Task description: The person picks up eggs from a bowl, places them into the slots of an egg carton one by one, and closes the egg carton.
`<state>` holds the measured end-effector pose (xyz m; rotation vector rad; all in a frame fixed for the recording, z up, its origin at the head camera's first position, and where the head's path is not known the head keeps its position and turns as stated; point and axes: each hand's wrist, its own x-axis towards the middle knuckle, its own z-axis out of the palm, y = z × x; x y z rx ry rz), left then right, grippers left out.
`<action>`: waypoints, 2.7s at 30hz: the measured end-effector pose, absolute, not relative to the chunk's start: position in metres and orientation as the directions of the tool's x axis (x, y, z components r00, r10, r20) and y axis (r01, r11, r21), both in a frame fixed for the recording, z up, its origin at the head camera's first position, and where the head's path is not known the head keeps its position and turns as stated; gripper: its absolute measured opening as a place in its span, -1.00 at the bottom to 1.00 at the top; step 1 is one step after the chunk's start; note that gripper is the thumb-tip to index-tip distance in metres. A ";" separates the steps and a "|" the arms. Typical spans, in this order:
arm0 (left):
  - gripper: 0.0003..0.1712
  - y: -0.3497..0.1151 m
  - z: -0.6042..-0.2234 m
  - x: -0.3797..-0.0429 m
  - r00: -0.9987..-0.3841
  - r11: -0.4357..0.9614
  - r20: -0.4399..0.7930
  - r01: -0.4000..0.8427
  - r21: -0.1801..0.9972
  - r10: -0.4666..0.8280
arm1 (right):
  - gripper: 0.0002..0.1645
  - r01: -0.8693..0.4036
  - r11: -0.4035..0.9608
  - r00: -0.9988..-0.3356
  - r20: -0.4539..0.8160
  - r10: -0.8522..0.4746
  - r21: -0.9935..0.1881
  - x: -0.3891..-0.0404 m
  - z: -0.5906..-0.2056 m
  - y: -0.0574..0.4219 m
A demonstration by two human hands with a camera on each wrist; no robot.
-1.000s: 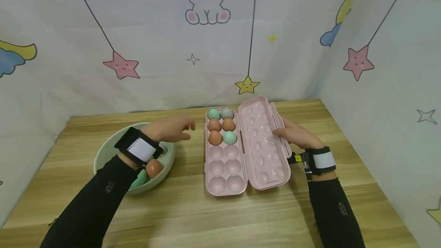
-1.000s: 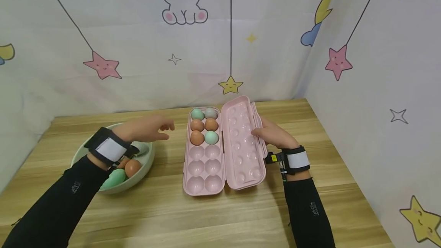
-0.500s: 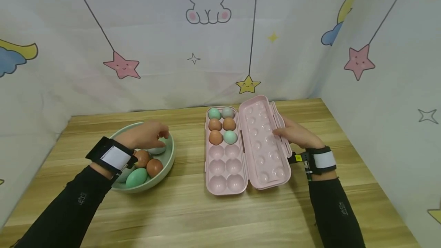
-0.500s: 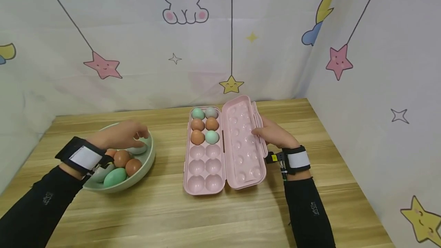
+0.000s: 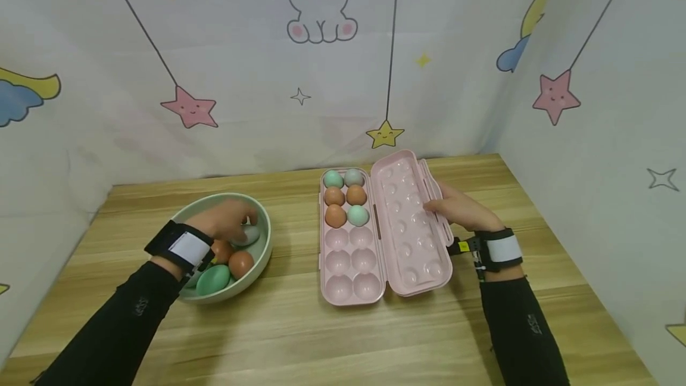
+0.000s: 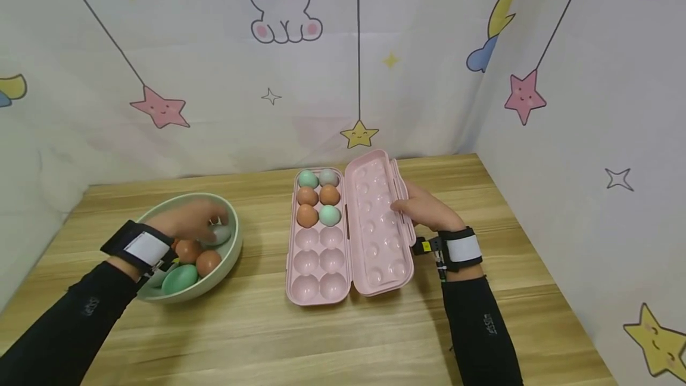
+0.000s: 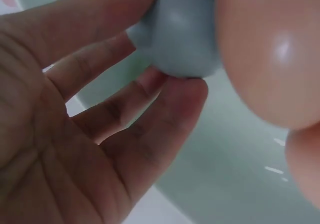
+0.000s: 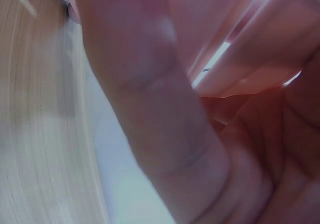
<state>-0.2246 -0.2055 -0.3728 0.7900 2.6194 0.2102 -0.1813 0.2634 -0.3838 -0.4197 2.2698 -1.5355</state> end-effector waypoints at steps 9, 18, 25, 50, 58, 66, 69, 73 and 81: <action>-0.48 -0.199 -0.379 -0.220 -0.762 0.857 -0.396 0.420 0.299 0.512 | -0.16 -0.035 0.374 -0.889 -0.142 -0.434 -0.927 -0.181 -0.383 0.263; -0.46 -0.204 -0.382 -0.218 -0.770 0.845 -0.362 0.420 0.331 0.525 | -0.17 -0.044 0.371 -0.885 -0.136 -0.445 -0.928 -0.180 -0.383 0.262; -0.55 -0.205 -0.363 -0.216 -0.795 0.816 -0.251 0.455 0.356 0.553 | -0.14 -0.046 0.401 -0.895 -0.141 -0.423 -0.915 -0.178 -0.383 0.262; -0.62 -0.104 -0.339 -0.193 -0.664 0.611 0.032 0.704 0.362 0.747 | -0.15 -0.044 0.387 -0.892 -0.139 -0.430 -0.921 -0.179 -0.382 0.262; -0.58 -0.075 -0.362 -0.188 -0.596 0.558 0.003 0.753 0.351 0.803 | -0.14 -0.042 0.386 -0.889 -0.142 -0.436 -0.921 -0.180 -0.382 0.264; -0.65 -0.057 -0.381 -0.191 -0.568 0.547 -0.039 0.770 0.330 0.822 | -0.13 -0.037 0.384 -0.887 -0.147 -0.438 -0.922 -0.179 -0.382 0.263; -0.68 -0.054 -0.385 -0.191 -0.584 0.570 -0.067 0.751 0.334 0.809 | -0.13 -0.037 0.392 -0.890 -0.148 -0.432 -0.919 -0.179 -0.383 0.262; -0.70 -0.051 -0.392 -0.194 -0.601 0.598 -0.103 0.733 0.324 0.793 | -0.13 -0.038 0.393 -0.890 -0.147 -0.431 -0.919 -0.180 -0.383 0.264; -0.66 -0.049 -0.396 -0.197 -0.629 0.643 -0.158 0.700 0.311 0.761 | -0.13 -0.041 0.386 -0.889 -0.143 -0.435 -0.921 -0.180 -0.383 0.263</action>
